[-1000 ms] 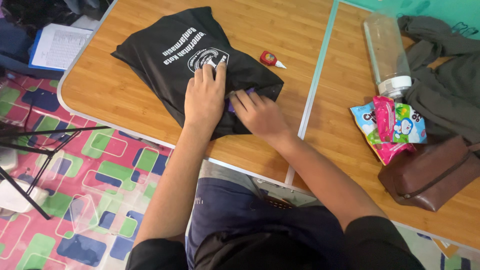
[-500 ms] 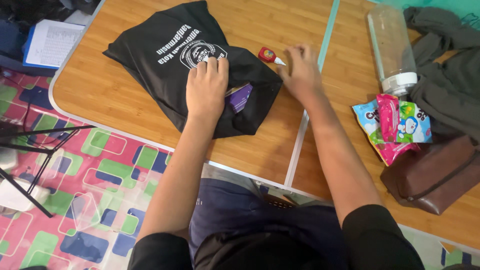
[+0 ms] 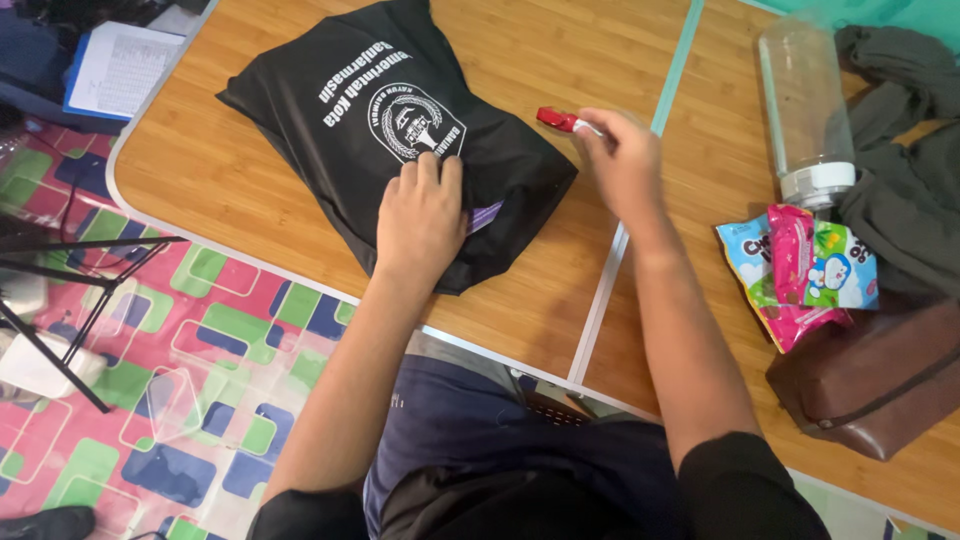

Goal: The person packs a black tote bag at a table. They place a folder, a notebook, a charger with cable, and snack packets into the bag, then fold a dark jacket and put it in as well, arranging the contents inside the bag.

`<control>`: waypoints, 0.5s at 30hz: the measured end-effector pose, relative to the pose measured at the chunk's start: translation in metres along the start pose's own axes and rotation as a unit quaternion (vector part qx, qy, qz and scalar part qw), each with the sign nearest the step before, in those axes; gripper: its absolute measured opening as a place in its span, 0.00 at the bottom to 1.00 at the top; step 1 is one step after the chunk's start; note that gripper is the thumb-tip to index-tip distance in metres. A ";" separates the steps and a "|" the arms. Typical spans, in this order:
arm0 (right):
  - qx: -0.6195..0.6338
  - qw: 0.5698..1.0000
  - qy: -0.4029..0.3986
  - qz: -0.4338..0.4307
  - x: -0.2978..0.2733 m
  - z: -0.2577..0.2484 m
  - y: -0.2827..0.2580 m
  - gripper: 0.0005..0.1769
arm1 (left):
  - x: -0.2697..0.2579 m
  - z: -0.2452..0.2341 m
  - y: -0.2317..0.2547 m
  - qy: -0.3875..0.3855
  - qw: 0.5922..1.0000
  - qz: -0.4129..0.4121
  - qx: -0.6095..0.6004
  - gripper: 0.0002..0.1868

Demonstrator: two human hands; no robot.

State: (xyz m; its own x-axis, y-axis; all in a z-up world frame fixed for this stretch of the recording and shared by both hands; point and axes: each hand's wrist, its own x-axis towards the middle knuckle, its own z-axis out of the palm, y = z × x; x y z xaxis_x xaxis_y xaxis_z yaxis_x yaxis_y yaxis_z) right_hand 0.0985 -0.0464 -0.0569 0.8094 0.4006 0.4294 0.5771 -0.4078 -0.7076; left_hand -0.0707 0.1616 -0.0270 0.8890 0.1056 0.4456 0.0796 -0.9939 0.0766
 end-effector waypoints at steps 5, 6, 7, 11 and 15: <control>0.251 0.952 -0.174 0.008 -0.013 -0.052 -0.040 0.08 | -0.009 -0.023 -0.012 -0.046 0.994 -0.094 0.004 0.26; 0.243 0.947 -0.206 -0.033 -0.016 -0.061 -0.051 0.07 | -0.010 -0.026 -0.015 -0.052 0.992 -0.111 0.011 0.26; 0.235 0.939 -0.239 -0.075 -0.017 -0.068 -0.063 0.06 | -0.012 -0.027 -0.016 -0.055 0.991 -0.121 -0.005 0.24; 0.192 0.910 -0.343 -0.136 -0.028 -0.051 -0.106 0.07 | -0.013 -0.032 -0.023 -0.059 0.988 -0.141 -0.035 0.19; 0.124 0.943 -0.281 -0.128 -0.033 -0.005 -0.130 0.08 | -0.014 -0.034 -0.028 -0.065 0.990 -0.126 -0.030 0.16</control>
State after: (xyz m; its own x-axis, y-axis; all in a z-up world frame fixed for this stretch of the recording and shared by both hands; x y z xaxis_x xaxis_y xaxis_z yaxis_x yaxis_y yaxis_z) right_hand -0.0033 -0.0109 0.0241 0.4209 0.8601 0.2884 0.6468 -0.0616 -0.7602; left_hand -0.1006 0.1895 -0.0048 0.8951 0.3403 0.2882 0.2822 -0.9326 0.2249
